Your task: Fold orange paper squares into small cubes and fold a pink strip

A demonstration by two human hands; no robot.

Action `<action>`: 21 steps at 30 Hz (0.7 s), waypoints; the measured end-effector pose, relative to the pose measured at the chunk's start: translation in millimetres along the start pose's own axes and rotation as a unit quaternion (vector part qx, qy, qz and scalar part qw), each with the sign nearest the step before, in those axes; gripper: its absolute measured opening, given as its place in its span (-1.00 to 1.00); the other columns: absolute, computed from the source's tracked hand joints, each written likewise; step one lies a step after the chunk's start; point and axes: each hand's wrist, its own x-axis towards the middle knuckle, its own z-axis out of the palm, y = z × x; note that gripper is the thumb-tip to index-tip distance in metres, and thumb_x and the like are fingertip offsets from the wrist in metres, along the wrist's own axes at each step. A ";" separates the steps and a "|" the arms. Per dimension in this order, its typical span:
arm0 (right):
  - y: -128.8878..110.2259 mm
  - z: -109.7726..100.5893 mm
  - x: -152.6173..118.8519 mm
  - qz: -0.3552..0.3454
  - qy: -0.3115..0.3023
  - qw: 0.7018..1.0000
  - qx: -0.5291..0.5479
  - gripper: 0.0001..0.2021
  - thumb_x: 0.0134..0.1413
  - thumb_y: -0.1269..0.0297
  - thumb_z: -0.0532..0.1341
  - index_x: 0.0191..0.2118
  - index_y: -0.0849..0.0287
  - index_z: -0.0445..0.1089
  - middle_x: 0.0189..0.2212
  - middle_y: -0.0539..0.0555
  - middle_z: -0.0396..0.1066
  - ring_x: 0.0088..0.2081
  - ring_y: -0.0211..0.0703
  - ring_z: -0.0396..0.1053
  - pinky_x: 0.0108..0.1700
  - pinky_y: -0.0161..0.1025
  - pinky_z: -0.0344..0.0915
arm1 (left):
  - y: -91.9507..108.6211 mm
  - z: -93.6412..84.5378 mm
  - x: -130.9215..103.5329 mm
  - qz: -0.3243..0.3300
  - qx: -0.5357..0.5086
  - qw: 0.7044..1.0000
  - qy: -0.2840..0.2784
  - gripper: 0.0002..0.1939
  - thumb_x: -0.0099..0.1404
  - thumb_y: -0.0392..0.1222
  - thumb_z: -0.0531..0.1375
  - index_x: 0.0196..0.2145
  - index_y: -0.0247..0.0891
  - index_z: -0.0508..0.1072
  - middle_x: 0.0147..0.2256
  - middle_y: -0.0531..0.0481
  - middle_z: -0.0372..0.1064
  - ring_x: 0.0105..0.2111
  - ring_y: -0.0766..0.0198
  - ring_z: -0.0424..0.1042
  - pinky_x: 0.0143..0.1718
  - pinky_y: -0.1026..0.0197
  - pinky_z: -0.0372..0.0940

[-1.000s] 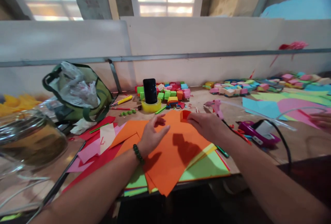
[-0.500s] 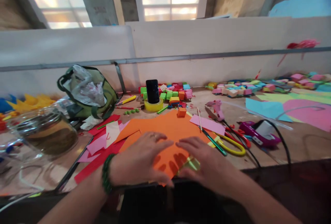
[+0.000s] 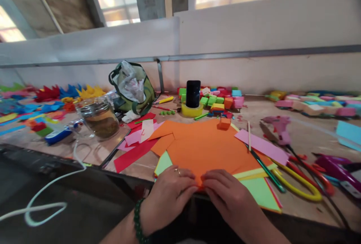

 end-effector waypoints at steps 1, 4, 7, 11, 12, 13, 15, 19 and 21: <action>-0.9 -0.5 -1.1 0.001 0.007 1.000 0.008 -0.79 0.14 0.53 0.05 -0.31 0.15 0.40 -0.33 0.10 0.49 -0.25 -0.18 0.42 -0.22 -0.24 0.44 | 2.3 -0.4 -0.9 0.007 -0.009 1.000 0.006 -0.80 0.34 -0.21 0.10 -0.24 -0.11 0.55 -0.20 0.02 0.53 -0.18 0.23 0.47 0.05 0.08 0.23; -2.4 -5.8 -3.8 0.000 0.021 1.000 0.023 -0.77 0.11 0.58 0.03 -0.29 0.15 0.37 -0.35 0.09 0.49 -0.25 -0.19 0.43 -0.22 -0.25 0.44 | 8.8 -0.6 -2.0 0.058 -0.036 0.997 0.020 -0.81 0.34 -0.21 0.10 -0.23 -0.13 0.53 -0.25 0.02 0.54 -0.24 0.28 0.48 -0.01 0.13 0.27; -0.7 -15.0 -8.2 0.002 0.028 0.999 0.042 -0.73 0.11 0.61 0.03 -0.23 0.13 0.36 -0.37 0.05 0.50 -0.28 -0.22 0.44 -0.24 -0.30 0.43 | 11.3 0.4 -2.6 0.102 -0.021 0.993 0.049 -0.82 0.29 -0.20 0.16 -0.17 -0.14 0.52 -0.21 -0.03 0.53 -0.22 0.24 0.48 -0.06 0.14 0.32; 6.2 -25.5 -18.6 0.014 0.068 0.994 0.089 -0.75 0.10 0.58 0.06 -0.19 0.11 0.32 -0.31 0.07 0.50 -0.24 -0.22 0.46 -0.20 -0.31 0.43 | 4.1 -0.9 -4.8 0.095 0.073 0.991 0.059 -0.68 0.24 -0.25 0.18 -0.04 -0.10 0.46 -0.10 -0.09 0.48 -0.10 0.12 0.45 0.02 -0.04 0.27; 7.9 -26.9 -21.0 0.021 0.074 0.993 0.094 -0.75 0.10 0.58 0.06 -0.19 0.11 0.32 -0.31 0.07 0.50 -0.23 -0.22 0.46 -0.20 -0.31 0.43 | 1.3 -1.7 -5.2 0.091 0.088 0.991 0.052 -0.68 0.25 -0.29 0.14 -0.05 -0.08 0.47 -0.09 -0.08 0.48 -0.09 0.13 0.44 0.03 -0.06 0.26; 9.2 -27.6 -22.9 0.024 0.077 0.992 0.093 -0.74 0.09 0.59 0.05 -0.19 0.10 0.31 -0.31 0.07 0.50 -0.23 -0.21 0.47 -0.20 -0.31 0.44 | -1.4 -2.5 -5.2 0.088 0.096 0.990 0.045 -0.66 0.26 -0.34 0.09 -0.07 -0.08 0.48 -0.09 -0.07 0.49 -0.08 0.13 0.44 0.03 -0.06 0.26; 10.7 -27.2 -24.5 0.027 0.076 0.994 0.079 -0.72 0.08 0.61 0.04 -0.19 0.10 0.32 -0.32 0.07 0.50 -0.23 -0.22 0.47 -0.21 -0.31 0.44 | -5.9 -3.8 -4.2 0.080 0.104 0.991 0.038 -0.62 0.26 -0.40 0.03 -0.10 -0.07 0.49 -0.11 -0.06 0.50 -0.09 0.15 0.45 0.02 -0.07 0.25; 13.1 -22.8 -20.0 -0.013 0.050 0.999 0.012 -0.67 0.06 0.62 0.03 -0.16 0.11 0.36 -0.29 0.08 0.53 -0.22 -0.19 0.47 -0.18 -0.27 0.44 | -12.7 -7.4 2.8 0.052 0.131 0.989 0.033 -0.58 0.19 -0.46 0.04 -0.13 -0.07 0.51 -0.11 -0.03 0.51 -0.09 0.11 0.45 0.04 -0.15 0.20; 14.9 -20.2 -16.6 -0.026 0.046 0.998 -0.030 -0.68 0.07 0.61 0.04 -0.17 0.12 0.39 -0.30 0.09 0.53 -0.24 -0.18 0.47 -0.19 -0.25 0.45 | -16.6 -10.3 6.9 0.039 0.154 0.987 0.033 -0.55 0.15 -0.48 0.05 -0.13 -0.07 0.52 -0.09 -0.03 0.49 -0.05 0.07 0.43 0.07 -0.20 0.15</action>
